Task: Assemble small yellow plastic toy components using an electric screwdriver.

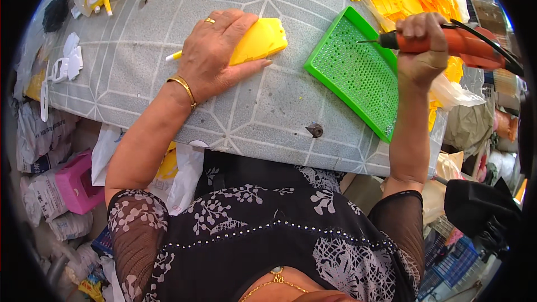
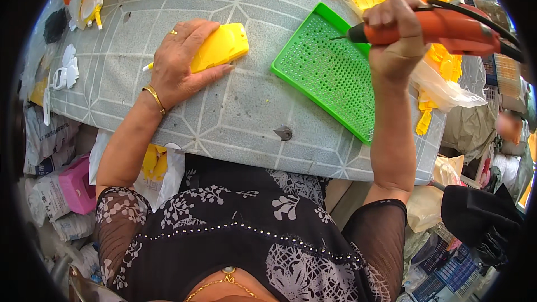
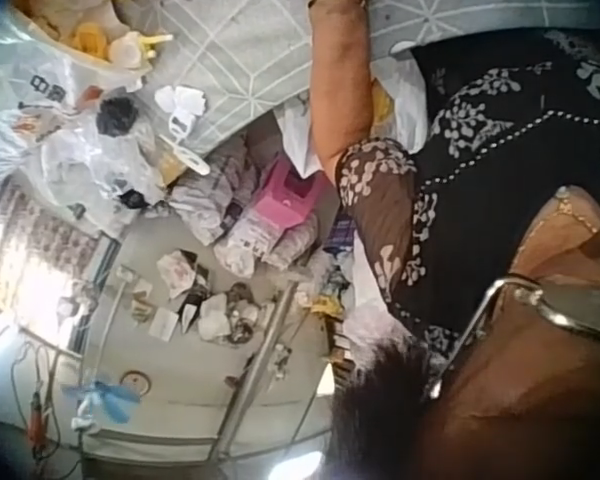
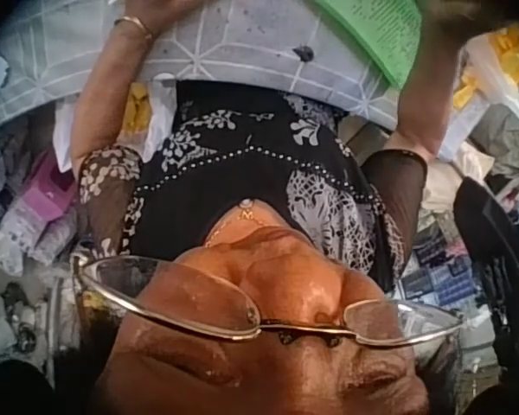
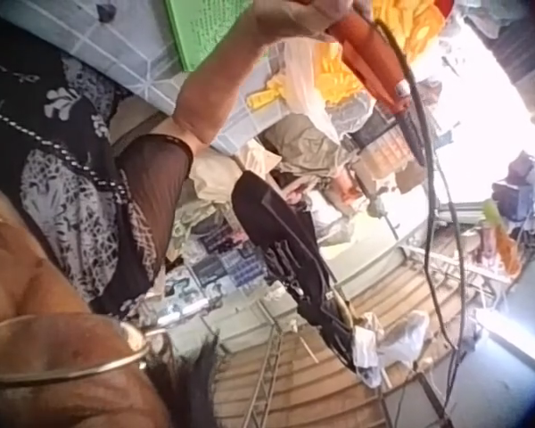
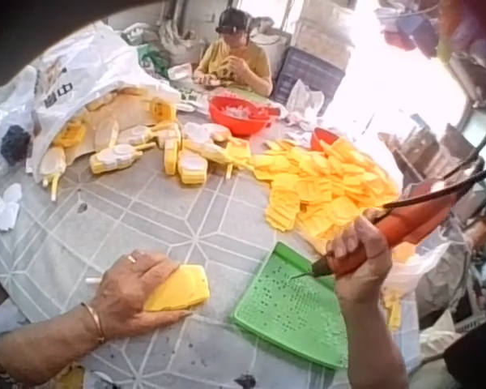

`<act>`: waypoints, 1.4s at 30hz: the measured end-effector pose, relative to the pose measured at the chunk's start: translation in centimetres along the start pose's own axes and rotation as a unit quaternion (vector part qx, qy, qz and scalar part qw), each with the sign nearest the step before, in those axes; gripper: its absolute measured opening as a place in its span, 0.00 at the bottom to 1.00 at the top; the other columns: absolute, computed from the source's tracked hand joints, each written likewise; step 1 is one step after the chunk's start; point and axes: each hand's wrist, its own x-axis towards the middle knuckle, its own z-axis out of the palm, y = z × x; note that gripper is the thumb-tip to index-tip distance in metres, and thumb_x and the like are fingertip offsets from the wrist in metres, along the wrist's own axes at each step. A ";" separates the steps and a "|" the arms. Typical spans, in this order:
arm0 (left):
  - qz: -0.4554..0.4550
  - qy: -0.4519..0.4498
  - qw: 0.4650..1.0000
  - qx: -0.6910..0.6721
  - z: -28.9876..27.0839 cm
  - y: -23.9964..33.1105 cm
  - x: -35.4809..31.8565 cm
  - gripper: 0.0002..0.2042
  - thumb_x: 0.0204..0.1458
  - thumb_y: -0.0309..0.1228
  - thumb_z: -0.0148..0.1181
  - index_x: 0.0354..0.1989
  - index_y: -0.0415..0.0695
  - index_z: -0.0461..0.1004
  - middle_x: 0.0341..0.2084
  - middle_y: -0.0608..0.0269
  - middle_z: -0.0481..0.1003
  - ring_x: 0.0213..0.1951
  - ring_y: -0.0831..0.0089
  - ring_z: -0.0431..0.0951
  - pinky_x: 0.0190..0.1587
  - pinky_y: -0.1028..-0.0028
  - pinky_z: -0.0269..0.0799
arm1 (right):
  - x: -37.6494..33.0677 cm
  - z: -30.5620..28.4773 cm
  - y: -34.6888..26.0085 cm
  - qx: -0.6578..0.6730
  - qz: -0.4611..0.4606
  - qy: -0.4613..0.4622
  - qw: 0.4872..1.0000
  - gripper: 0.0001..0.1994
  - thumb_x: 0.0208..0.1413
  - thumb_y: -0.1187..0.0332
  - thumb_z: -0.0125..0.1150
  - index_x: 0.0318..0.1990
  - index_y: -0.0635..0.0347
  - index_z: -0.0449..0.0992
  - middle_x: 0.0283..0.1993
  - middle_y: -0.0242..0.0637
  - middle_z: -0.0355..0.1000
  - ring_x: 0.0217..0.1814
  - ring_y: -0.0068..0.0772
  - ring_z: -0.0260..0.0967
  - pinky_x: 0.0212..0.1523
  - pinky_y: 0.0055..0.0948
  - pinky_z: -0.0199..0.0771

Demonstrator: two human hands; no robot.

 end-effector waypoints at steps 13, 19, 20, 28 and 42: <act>-0.001 0.017 1.000 0.000 0.6 -0.3 -0.2 0.30 0.44 0.45 0.71 0.54 0.43 0.72 0.48 0.54 0.74 0.49 0.55 0.76 0.52 0.59 0.70 | -0.3 7.9 0.1 0.108 0.057 -0.198 0.973 0.08 0.62 0.66 0.58 0.32 0.51 0.66 0.26 0.25 0.58 0.31 0.25 0.58 0.44 0.33 0.59; 0.006 0.011 1.000 0.009 0.5 -0.4 -0.2 0.31 0.45 0.46 0.71 0.55 0.42 0.72 0.49 0.54 0.75 0.51 0.54 0.76 0.54 0.59 0.70 | -0.3 9.7 1.5 0.098 0.061 -0.201 0.973 0.08 0.62 0.66 0.57 0.31 0.50 0.65 0.26 0.25 0.58 0.31 0.25 0.59 0.44 0.34 0.60; 0.011 0.015 1.000 0.010 0.5 -0.4 -0.2 0.31 0.45 0.46 0.71 0.55 0.42 0.71 0.49 0.55 0.75 0.51 0.54 0.76 0.53 0.59 0.70 | -0.3 9.8 1.6 0.091 0.055 -0.207 0.973 0.09 0.62 0.65 0.57 0.30 0.50 0.65 0.26 0.25 0.58 0.31 0.24 0.59 0.45 0.34 0.61; 0.007 0.011 1.000 0.013 0.5 -0.4 -0.3 0.31 0.45 0.47 0.71 0.55 0.44 0.71 0.49 0.56 0.75 0.51 0.55 0.76 0.53 0.60 0.70 | -0.5 9.8 2.8 0.091 0.064 -0.201 0.973 0.09 0.61 0.65 0.57 0.29 0.50 0.65 0.25 0.25 0.58 0.31 0.25 0.60 0.45 0.34 0.61; 0.007 0.006 1.000 0.016 0.6 -0.4 -0.3 0.33 0.44 0.46 0.72 0.58 0.45 0.70 0.52 0.54 0.74 0.51 0.54 0.75 0.54 0.59 0.71 | -0.9 9.5 4.0 0.075 0.074 -0.191 0.976 0.09 0.59 0.66 0.57 0.29 0.48 0.63 0.26 0.25 0.59 0.31 0.25 0.60 0.45 0.34 0.62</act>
